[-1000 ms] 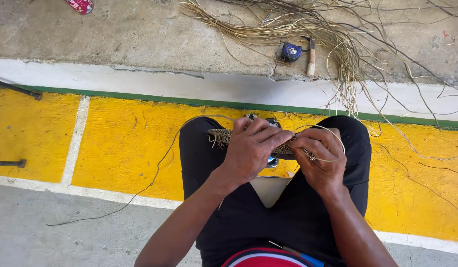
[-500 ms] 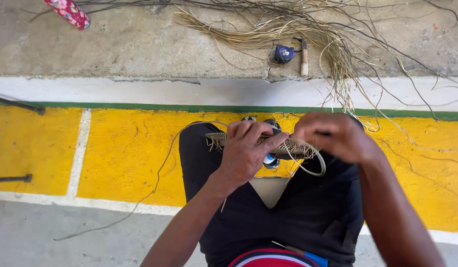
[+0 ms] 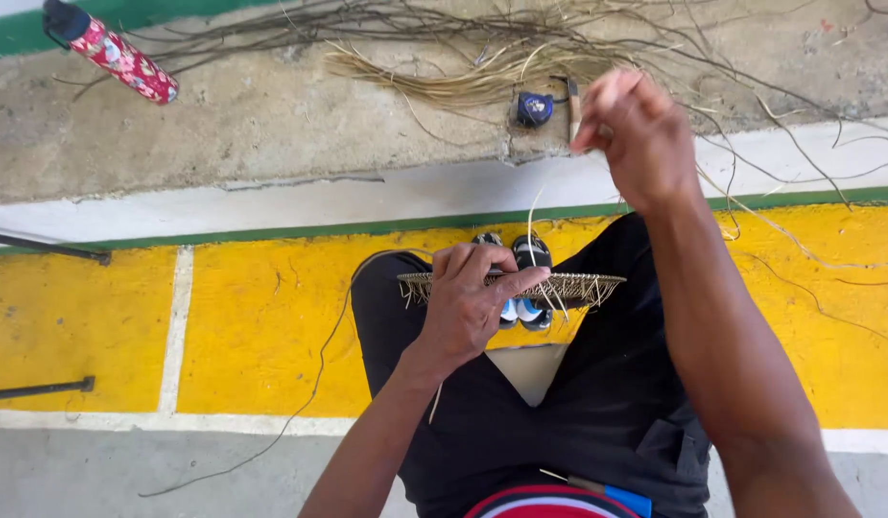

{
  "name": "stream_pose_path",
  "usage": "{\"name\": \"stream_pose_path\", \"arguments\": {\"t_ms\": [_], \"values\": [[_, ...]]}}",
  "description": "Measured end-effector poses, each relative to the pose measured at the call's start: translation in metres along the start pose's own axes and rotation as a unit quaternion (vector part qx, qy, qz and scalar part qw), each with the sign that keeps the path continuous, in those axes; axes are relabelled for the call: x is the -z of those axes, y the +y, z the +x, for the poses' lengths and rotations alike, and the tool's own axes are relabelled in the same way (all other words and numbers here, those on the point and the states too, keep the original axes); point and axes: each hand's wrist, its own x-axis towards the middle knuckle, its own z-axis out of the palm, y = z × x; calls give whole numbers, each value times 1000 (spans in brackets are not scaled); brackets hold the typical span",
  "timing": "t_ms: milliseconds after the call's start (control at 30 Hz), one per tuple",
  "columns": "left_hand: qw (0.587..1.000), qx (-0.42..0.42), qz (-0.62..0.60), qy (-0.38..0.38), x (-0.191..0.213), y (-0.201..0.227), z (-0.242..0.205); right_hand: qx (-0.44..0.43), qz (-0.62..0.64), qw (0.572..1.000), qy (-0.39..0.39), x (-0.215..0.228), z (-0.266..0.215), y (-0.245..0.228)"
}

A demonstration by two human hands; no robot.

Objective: The person is weaving a circular plate or basket base using straw or similar natural fibers.

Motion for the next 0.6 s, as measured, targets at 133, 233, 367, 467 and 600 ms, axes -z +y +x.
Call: {"name": "stream_pose_path", "arguments": {"t_ms": [133,233,367,467,600], "values": [[1000,2,-12,-8,11,-2,8,-27,-205,971,-121,-34,-49,-18],[1000,6,-8,-27,10,6,5,-3,-265,961,-77,-56,-84,-7],[1000,-1,-11,-17,9,5,6,24,-367,930,24,-73,-65,-3],[1000,-6,-1,-27,9,3,6,222,-395,889,67,-88,-13,-9],[1000,7,3,-14,12,4,2,280,-340,889,126,-118,18,-37]]}}
